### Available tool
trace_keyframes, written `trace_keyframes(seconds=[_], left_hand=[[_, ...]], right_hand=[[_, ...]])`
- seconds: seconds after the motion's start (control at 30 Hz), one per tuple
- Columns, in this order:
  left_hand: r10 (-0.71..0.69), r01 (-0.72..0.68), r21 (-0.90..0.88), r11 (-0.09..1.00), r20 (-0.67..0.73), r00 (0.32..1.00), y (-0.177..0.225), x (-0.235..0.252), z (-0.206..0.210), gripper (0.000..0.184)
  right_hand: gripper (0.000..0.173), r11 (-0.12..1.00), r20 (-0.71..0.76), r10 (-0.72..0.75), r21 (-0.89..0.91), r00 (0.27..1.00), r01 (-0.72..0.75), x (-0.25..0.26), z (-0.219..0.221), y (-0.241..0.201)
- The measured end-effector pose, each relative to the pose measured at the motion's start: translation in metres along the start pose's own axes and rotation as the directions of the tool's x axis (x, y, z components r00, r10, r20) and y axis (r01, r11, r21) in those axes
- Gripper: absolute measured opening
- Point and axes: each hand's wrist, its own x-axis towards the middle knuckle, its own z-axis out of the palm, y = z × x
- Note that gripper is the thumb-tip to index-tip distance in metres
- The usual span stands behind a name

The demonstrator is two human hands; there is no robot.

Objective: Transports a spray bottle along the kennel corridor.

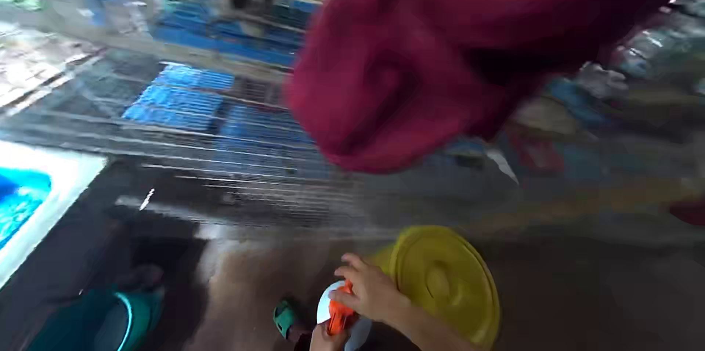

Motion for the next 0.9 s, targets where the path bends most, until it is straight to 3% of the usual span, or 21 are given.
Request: trace_keyframes(seconds=[0.03,0.07,0.13,0.23,0.33,0.43,0.53,0.63,0.77,0.83,0.9], left_hand=[[0.034,-0.035,0.015,0.999,0.058,0.998,0.017,-0.02,0.021,0.019],[0.057,-0.06,0.022,0.998,0.119,0.991,0.032,-0.037,0.044,0.017],[0.086,-0.102,0.059,0.993,0.227,0.97,0.055,-0.066,0.095,0.012],[0.124,-0.193,0.164,0.967,0.36,0.925,0.063,-0.091,0.174,0.01],[0.129,-0.29,0.308,0.906,0.453,0.882,0.049,-0.099,0.238,0.017],[0.108,-0.345,0.417,0.841,0.495,0.862,0.022,-0.088,0.291,0.025],[0.137,-0.379,0.453,0.807,0.48,0.866,-0.013,-0.057,0.328,0.026],[0.181,-0.402,0.443,0.801,0.461,0.869,-0.03,-0.033,0.36,0.029],[0.168,-0.388,0.403,0.829,0.483,0.859,-0.041,-0.047,0.375,0.026],[0.208,-0.443,0.381,0.812,0.52,0.829,-0.034,-0.042,0.381,0.027],[0.209,-0.478,0.409,0.778,0.549,0.809,-0.028,-0.037,0.376,0.028]], right_hand=[[0.055,0.998,0.12,0.056,0.0,0.991,-0.056,-0.024,-0.002,0.002],[0.05,0.996,0.149,0.086,-0.016,0.985,-0.084,-0.051,-0.008,0.006],[0.048,0.991,0.061,0.135,-0.031,0.989,-0.134,-0.114,-0.035,0.02],[0.052,0.969,0.041,0.248,-0.005,0.968,-0.248,-0.202,-0.091,0.05],[0.054,0.951,-0.145,0.304,0.109,0.942,-0.29,-0.291,-0.142,0.067],[0.054,0.929,-0.338,0.37,0.151,0.865,-0.338,-0.355,-0.174,0.076],[0.049,0.856,-0.285,0.518,0.183,0.807,-0.484,-0.36,-0.156,0.102],[0.05,0.768,-0.313,0.64,0.285,0.701,-0.574,-0.35,-0.132,0.148],[0.053,0.666,-0.189,0.74,0.338,0.645,-0.665,-0.329,-0.054,0.219],[0.052,0.66,-0.181,0.744,0.347,0.644,-0.666,-0.327,-0.063,0.228],[0.048,0.65,-0.177,0.744,0.413,0.644,-0.638,-0.338,-0.102,0.209]])
